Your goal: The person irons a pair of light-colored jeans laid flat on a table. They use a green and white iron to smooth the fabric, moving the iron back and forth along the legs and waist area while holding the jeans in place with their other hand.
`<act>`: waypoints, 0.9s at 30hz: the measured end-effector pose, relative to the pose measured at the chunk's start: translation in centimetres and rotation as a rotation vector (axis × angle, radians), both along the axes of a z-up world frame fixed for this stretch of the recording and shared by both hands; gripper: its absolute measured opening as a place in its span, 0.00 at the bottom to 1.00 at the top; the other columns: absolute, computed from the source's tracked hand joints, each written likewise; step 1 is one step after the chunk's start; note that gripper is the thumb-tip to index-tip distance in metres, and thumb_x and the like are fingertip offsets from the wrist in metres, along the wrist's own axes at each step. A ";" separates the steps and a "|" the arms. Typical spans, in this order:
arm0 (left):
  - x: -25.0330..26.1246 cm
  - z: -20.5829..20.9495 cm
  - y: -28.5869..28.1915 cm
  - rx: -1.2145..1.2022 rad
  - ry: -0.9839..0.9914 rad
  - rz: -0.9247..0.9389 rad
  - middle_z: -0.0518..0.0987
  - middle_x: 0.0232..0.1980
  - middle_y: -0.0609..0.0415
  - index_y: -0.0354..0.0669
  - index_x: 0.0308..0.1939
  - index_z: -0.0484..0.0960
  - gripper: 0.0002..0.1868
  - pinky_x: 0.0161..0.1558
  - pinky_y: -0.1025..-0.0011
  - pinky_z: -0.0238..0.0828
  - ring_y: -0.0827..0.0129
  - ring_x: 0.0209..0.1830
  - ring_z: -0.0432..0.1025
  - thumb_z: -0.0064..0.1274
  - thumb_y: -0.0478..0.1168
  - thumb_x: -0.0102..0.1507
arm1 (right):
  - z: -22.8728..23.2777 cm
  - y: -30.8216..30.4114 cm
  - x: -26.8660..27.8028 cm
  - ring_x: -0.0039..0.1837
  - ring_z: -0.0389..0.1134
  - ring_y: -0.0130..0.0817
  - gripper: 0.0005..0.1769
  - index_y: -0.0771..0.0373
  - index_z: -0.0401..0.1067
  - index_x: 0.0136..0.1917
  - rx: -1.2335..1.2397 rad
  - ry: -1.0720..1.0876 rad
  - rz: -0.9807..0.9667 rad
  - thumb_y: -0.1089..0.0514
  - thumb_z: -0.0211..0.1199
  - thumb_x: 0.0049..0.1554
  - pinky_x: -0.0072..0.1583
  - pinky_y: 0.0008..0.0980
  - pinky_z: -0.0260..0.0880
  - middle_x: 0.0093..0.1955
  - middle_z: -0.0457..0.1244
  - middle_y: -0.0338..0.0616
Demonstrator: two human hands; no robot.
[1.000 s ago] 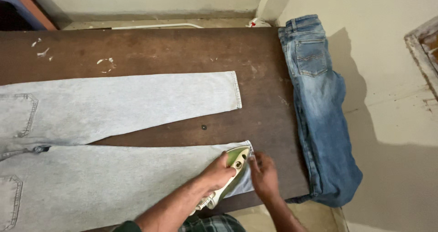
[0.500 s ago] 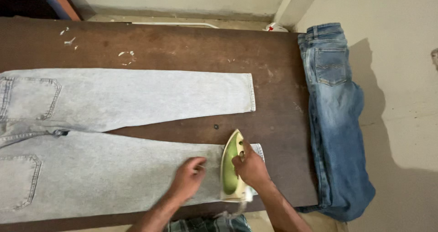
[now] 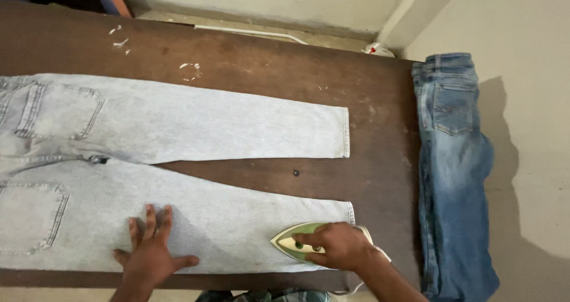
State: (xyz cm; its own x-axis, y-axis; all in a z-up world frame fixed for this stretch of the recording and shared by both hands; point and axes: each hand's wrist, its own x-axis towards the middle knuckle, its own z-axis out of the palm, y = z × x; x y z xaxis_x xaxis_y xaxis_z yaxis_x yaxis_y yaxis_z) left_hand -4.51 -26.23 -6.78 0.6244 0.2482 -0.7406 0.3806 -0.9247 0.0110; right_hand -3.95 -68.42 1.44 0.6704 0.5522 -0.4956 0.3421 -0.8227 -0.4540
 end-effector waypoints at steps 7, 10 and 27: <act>0.1 1.9 -1.0 0.024 0.030 -0.006 0.18 0.85 0.63 0.76 0.80 0.28 0.80 0.71 0.23 0.35 0.49 0.85 0.19 0.73 0.78 0.42 | -0.4 7.4 5.7 0.52 0.72 0.42 0.30 0.32 0.65 0.74 -0.115 -0.019 -0.009 0.36 0.60 0.59 0.57 0.46 0.73 0.49 0.70 0.44; -0.2 2.5 -1.1 0.008 -0.022 -0.008 0.20 0.85 0.63 0.76 0.80 0.29 0.80 0.71 0.23 0.35 0.48 0.85 0.20 0.74 0.77 0.41 | 0.1 8.6 6.1 0.52 0.72 0.41 0.31 0.30 0.63 0.75 -0.123 -0.006 -0.042 0.35 0.59 0.58 0.59 0.45 0.73 0.48 0.69 0.45; 0.9 0.8 18.4 0.169 -0.041 -0.009 0.25 0.85 0.64 0.77 0.80 0.29 0.74 0.70 0.27 0.26 0.51 0.84 0.20 0.51 0.91 0.41 | -0.1 24.4 2.8 0.55 0.70 0.45 0.31 0.33 0.63 0.76 -0.078 0.013 0.008 0.38 0.58 0.60 0.56 0.48 0.71 0.50 0.68 0.46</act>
